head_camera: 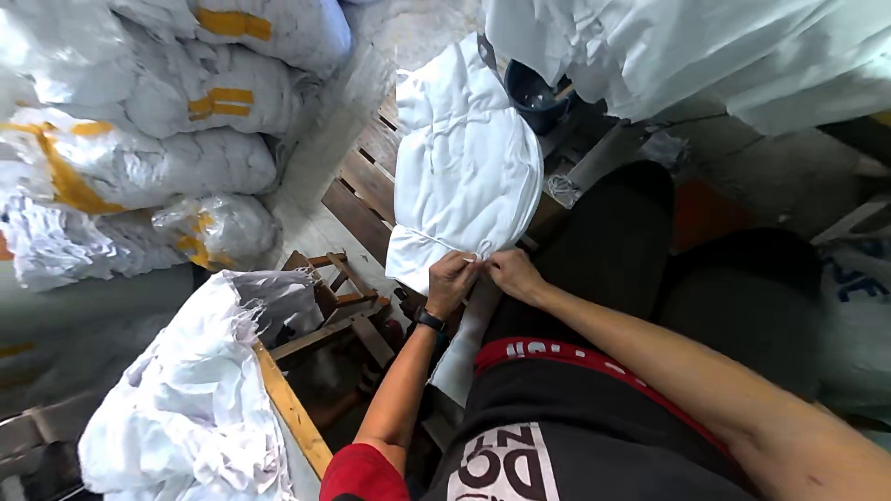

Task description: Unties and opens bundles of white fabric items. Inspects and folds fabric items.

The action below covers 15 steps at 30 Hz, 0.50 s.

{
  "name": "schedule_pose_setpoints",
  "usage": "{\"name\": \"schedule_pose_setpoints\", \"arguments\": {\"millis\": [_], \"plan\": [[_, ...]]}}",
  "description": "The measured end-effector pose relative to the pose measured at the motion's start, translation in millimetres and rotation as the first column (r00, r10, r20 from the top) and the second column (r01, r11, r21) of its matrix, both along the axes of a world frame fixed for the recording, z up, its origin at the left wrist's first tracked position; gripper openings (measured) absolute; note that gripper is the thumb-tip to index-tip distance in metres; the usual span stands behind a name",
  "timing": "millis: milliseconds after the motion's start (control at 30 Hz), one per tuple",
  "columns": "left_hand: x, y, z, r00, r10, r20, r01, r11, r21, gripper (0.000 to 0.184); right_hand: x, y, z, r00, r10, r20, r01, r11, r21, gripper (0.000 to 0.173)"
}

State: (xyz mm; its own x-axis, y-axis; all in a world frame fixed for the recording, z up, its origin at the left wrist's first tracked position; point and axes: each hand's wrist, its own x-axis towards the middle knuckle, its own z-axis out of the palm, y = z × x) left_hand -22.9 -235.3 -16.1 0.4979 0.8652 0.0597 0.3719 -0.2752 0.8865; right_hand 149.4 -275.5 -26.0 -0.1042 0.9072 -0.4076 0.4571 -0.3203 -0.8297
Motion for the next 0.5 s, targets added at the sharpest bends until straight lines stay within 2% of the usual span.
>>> {"name": "schedule_pose_setpoints", "arguments": {"millis": [67,167,233,300,333,400,500], "plan": [[-2,0,0,0.999,-0.027,-0.043,0.029,0.999,0.03,0.011,7,-1,4,0.996,0.024,-0.081,-0.03,0.997,-0.068,0.03],[-3,15,13,0.981,-0.065,-0.181,0.106,0.967,0.23,0.023,17,5,29,0.948,-0.047,-0.314,-0.004,0.987,-0.159,0.021],[-6,19,17,0.957,-0.071,-0.28,0.146,0.955,0.257,0.028,19,-3,46,0.832,-0.122,-0.542,0.017,0.981,-0.195,0.024],[-9,23,12,0.95,-0.097,-0.298,0.191,0.933,0.304,0.024,27,-15,70,0.68,-0.046,-0.731,-0.032,0.995,-0.093,0.027],[-10,25,10,0.948,-0.113,-0.298,0.213,0.921,0.327,0.021,34,-19,85,0.619,0.047,-0.784,-0.062,0.998,0.011,0.027],[-10,27,10,0.945,-0.135,-0.297,0.236,0.911,0.339,0.017,47,-28,107,0.591,0.171,-0.788,-0.075,0.985,0.157,0.026],[-9,34,9,0.93,-0.178,-0.321,0.287,0.897,0.335,0.012,57,-45,109,0.602,0.115,-0.791,-0.061,0.993,0.098,0.027]]}}
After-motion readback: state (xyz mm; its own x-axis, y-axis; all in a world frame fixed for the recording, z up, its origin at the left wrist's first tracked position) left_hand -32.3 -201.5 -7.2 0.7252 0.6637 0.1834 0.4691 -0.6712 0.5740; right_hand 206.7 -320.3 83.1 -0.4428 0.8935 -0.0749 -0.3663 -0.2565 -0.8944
